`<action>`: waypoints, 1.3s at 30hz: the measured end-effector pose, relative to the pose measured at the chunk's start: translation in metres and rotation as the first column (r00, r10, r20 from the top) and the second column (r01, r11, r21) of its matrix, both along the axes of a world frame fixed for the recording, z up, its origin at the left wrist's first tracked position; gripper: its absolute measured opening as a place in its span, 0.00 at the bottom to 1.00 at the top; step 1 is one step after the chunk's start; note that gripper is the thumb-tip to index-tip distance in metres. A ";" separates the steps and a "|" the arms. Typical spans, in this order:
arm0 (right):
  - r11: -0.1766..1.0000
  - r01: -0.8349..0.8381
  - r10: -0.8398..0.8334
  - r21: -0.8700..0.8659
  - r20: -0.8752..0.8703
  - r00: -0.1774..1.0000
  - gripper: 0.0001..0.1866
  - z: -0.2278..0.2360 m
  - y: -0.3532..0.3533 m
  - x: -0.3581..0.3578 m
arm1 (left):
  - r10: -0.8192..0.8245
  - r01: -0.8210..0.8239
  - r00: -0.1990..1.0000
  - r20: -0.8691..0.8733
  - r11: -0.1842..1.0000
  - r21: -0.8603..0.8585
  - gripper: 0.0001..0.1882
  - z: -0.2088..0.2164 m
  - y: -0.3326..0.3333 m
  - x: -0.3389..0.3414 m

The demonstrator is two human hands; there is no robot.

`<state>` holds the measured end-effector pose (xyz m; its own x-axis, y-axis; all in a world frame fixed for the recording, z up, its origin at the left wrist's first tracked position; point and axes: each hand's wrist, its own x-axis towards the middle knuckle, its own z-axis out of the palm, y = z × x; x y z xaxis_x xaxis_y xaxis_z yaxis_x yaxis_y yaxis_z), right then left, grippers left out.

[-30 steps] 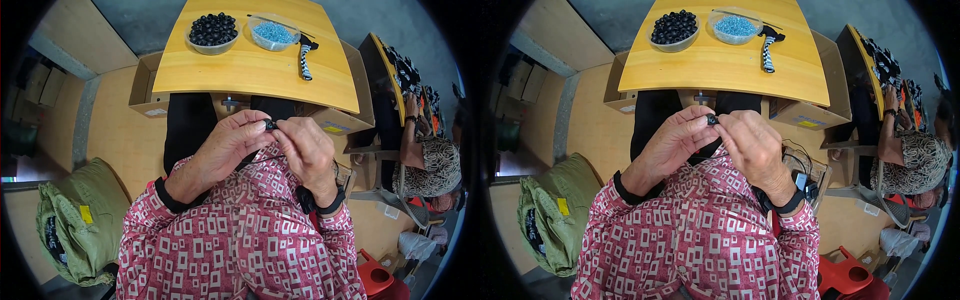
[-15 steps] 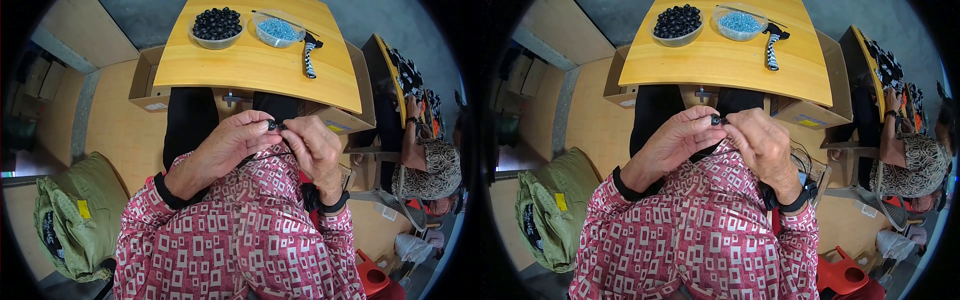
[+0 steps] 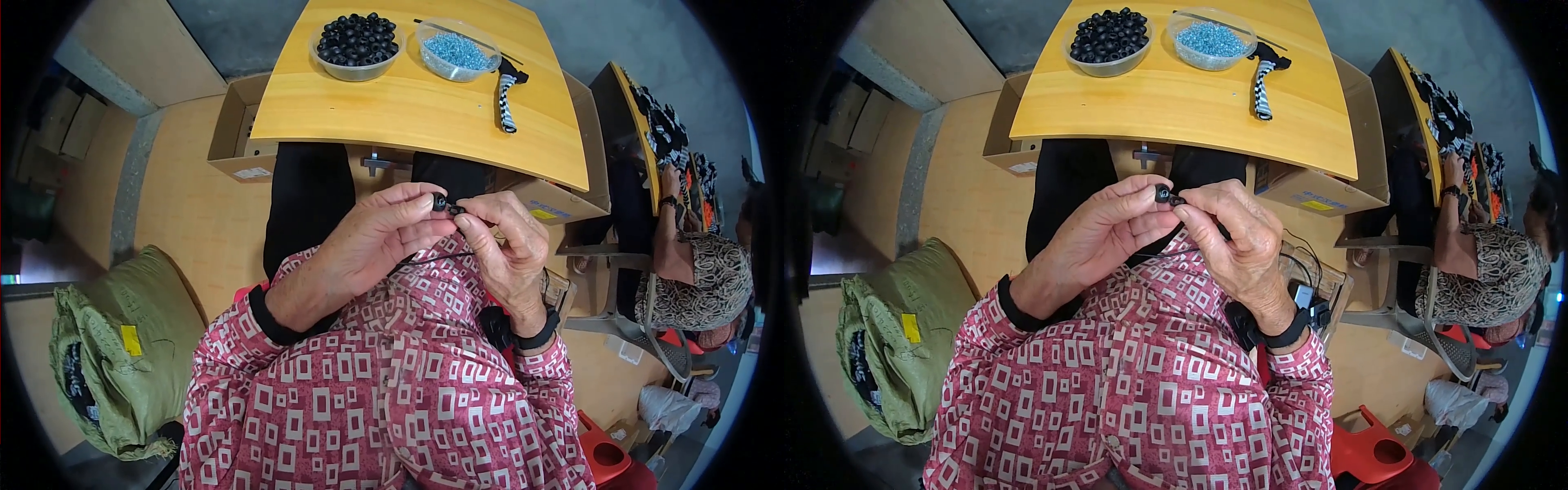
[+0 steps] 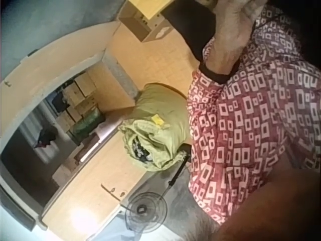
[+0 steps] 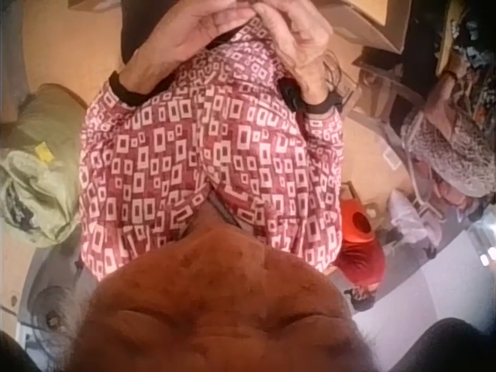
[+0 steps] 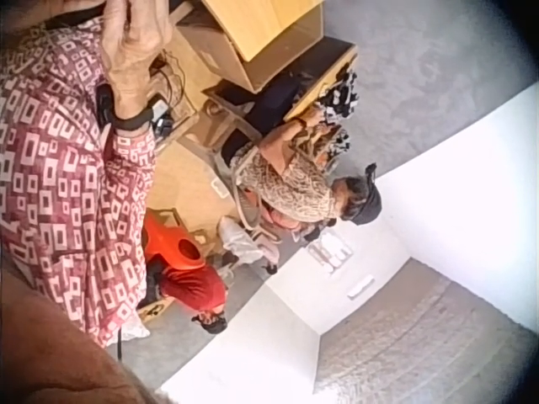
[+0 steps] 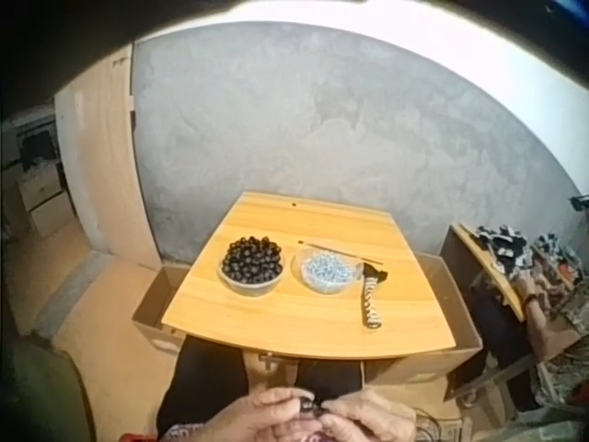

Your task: The person assembles small components by picking black plastic pieces and small pins from bowls on the table and fitting them together by hand.

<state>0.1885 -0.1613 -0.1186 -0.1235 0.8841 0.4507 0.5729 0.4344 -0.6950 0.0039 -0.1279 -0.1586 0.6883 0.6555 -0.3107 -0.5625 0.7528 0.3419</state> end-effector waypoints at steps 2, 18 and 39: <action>1.000 -0.007 0.007 0.012 -0.008 1.000 0.07 -0.001 0.000 0.000 | 0.000 0.000 1.000 -0.020 1.000 0.026 0.13 0.002 -0.001 0.000; 0.999 -0.048 0.048 0.013 0.022 0.999 0.07 -0.005 -0.005 0.006 | -0.045 0.047 0.998 -0.032 0.997 0.066 0.13 0.002 -0.005 0.002; 0.991 -0.035 0.003 0.128 0.243 0.970 0.10 0.001 -0.010 0.006 | -0.019 0.028 0.996 -0.092 0.995 0.093 0.13 -0.002 -0.006 0.006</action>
<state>0.1944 -0.1714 -0.1173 -0.2593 0.8158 0.5169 0.7073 0.5248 -0.4736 0.0096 -0.1334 -0.1607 0.6758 0.6687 -0.3102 -0.5082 0.7275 0.4610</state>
